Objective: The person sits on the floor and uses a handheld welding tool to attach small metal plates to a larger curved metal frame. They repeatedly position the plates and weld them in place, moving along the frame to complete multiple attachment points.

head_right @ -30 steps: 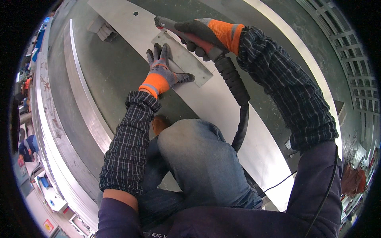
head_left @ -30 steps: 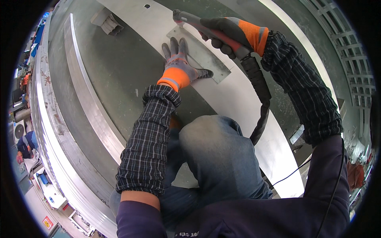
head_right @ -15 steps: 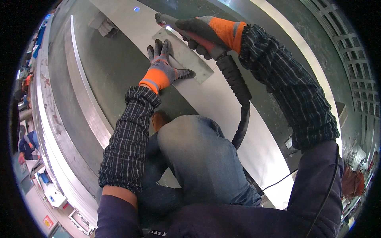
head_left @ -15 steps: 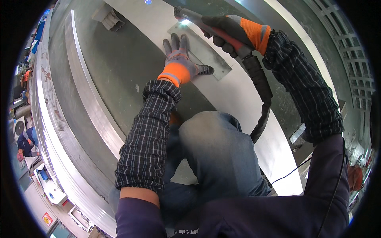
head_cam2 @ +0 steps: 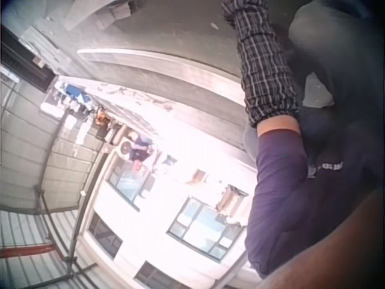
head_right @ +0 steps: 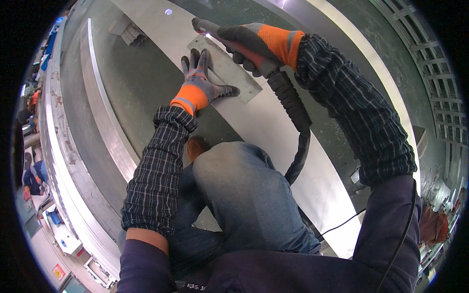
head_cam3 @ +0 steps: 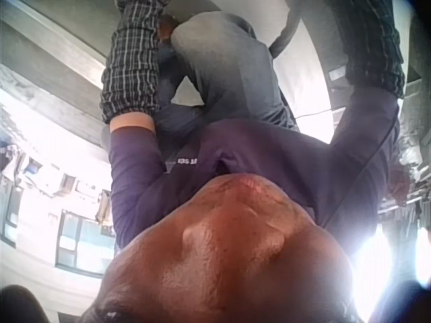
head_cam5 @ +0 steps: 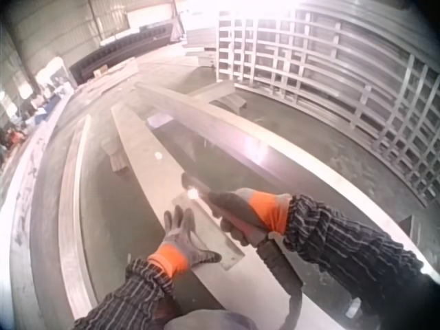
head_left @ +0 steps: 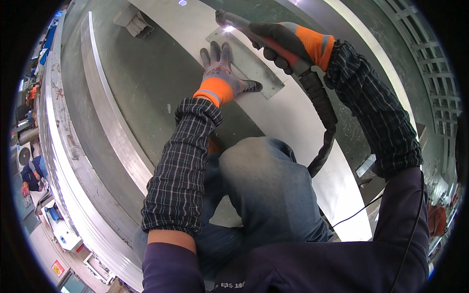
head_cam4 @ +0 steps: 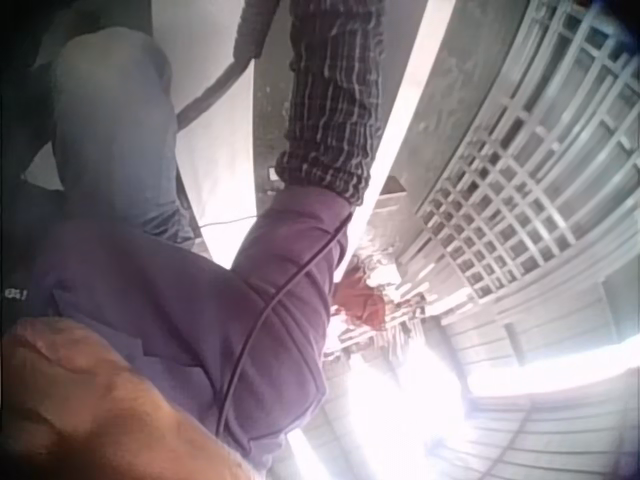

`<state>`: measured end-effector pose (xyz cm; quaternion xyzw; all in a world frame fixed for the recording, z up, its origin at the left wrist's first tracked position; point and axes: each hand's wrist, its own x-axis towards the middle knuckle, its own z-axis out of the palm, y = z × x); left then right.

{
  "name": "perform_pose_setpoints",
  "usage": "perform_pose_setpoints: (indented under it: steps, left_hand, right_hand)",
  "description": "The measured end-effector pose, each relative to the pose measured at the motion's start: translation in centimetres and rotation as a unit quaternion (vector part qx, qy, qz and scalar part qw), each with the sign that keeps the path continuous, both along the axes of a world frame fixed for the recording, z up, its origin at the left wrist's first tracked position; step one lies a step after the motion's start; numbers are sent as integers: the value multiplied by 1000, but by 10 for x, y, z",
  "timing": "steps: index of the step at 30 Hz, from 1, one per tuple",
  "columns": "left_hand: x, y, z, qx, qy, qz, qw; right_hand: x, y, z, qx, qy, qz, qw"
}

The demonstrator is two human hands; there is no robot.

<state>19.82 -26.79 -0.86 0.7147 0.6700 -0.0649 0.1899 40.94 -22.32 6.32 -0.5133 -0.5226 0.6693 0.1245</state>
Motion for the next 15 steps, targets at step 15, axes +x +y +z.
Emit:
perform_pose_setpoints:
  steps: [15]
  left_hand:
    - [3, 1, 4, -13, 26, -8, 1000]
  right_hand:
    - [13, -10, -2, -32, 2, 7, 999]
